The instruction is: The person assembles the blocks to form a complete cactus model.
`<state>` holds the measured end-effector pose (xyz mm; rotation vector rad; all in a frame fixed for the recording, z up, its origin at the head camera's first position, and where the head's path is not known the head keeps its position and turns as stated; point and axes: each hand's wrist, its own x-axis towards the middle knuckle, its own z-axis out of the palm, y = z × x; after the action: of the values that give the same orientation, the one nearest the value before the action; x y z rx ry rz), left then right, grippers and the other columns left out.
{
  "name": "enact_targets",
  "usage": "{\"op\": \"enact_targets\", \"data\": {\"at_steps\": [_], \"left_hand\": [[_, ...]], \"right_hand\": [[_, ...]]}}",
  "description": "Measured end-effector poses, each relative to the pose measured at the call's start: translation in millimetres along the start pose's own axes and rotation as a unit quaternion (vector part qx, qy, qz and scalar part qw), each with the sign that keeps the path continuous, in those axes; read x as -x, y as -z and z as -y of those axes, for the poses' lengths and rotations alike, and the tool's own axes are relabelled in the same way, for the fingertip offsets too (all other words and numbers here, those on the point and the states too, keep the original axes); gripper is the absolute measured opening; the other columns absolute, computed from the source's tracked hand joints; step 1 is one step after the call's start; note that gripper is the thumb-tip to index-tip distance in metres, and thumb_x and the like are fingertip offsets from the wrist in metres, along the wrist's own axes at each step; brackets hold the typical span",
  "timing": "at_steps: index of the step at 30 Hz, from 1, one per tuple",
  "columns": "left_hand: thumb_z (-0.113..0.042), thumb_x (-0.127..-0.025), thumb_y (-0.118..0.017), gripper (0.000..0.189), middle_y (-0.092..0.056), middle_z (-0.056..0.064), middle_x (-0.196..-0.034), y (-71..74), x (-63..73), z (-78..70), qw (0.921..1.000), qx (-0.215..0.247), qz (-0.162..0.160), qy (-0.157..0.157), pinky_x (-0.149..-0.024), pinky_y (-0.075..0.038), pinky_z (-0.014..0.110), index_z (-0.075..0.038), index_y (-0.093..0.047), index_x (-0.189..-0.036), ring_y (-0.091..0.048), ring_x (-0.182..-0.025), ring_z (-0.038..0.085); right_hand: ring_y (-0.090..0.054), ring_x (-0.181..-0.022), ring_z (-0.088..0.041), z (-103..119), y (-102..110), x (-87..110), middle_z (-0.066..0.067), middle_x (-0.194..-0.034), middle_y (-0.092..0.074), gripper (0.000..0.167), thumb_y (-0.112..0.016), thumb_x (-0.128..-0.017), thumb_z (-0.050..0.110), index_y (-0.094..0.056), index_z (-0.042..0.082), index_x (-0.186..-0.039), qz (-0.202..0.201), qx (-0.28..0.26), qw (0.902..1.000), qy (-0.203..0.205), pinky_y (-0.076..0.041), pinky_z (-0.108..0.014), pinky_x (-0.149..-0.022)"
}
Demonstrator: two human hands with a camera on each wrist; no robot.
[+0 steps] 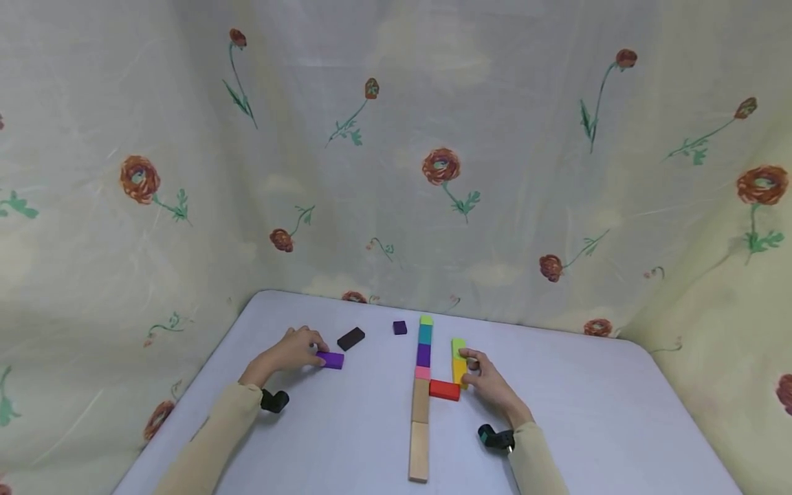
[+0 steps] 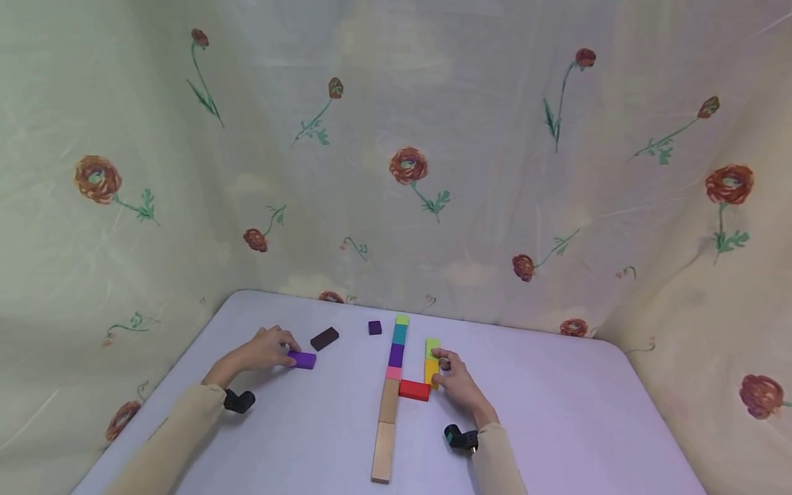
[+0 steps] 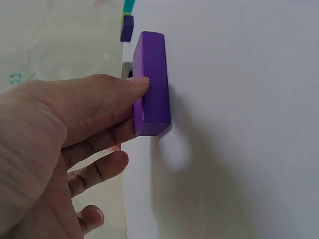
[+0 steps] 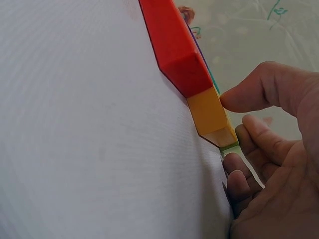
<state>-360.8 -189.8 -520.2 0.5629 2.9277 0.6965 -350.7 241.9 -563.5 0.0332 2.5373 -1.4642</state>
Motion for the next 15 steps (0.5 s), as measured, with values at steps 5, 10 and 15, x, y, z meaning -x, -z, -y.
{"op": "enact_targets", "data": {"at_steps": [5, 10, 15], "left_hand": [[-0.022, -0.082, -0.077, 0.017, -0.067, -0.003, -0.099, -13.2, -3.9, -12.6, 0.9999, 0.011, 0.000, -0.008, -0.089, -0.039, 0.044, -0.016, -0.074, -0.098, -0.052, -0.096, 0.017], [-0.022, -0.082, -0.077, 0.019, -0.068, -0.002, -0.098, -23.5, -11.9, -30.7, 0.9996, -0.005, -0.004, -0.029, -0.090, -0.044, 0.042, -0.014, -0.073, -0.098, -0.055, -0.097, 0.017], [-0.025, -0.082, -0.077, 0.021, -0.069, -0.001, -0.100, -29.6, -22.3, -44.7, 0.9986, -0.037, 0.001, -0.039, -0.093, -0.041, 0.041, -0.014, -0.074, -0.100, -0.056, -0.098, 0.018]], "right_hand": [[-0.039, -0.121, -0.030, -1.3, 2.1, 0.1, -0.014, -0.133, -0.044, 0.057, -0.062, -0.086, 0.007, -0.044, 0.017, -0.140, -0.003, 0.001, 1.0000, 0.005, -0.040, -0.040, -0.092], [-0.039, -0.121, -0.029, -3.5, 2.1, -1.6, -0.013, -0.133, -0.044, 0.057, -0.063, -0.086, 0.007, -0.044, 0.016, -0.139, 0.001, -0.004, 0.9999, 0.012, -0.040, -0.041, -0.093], [-0.039, -0.121, -0.030, -4.0, 0.7, -3.9, -0.013, -0.134, -0.043, 0.057, -0.062, -0.087, 0.008, -0.044, 0.017, -0.140, 0.003, -0.006, 1.0000, 0.005, -0.040, -0.043, -0.094]]}}
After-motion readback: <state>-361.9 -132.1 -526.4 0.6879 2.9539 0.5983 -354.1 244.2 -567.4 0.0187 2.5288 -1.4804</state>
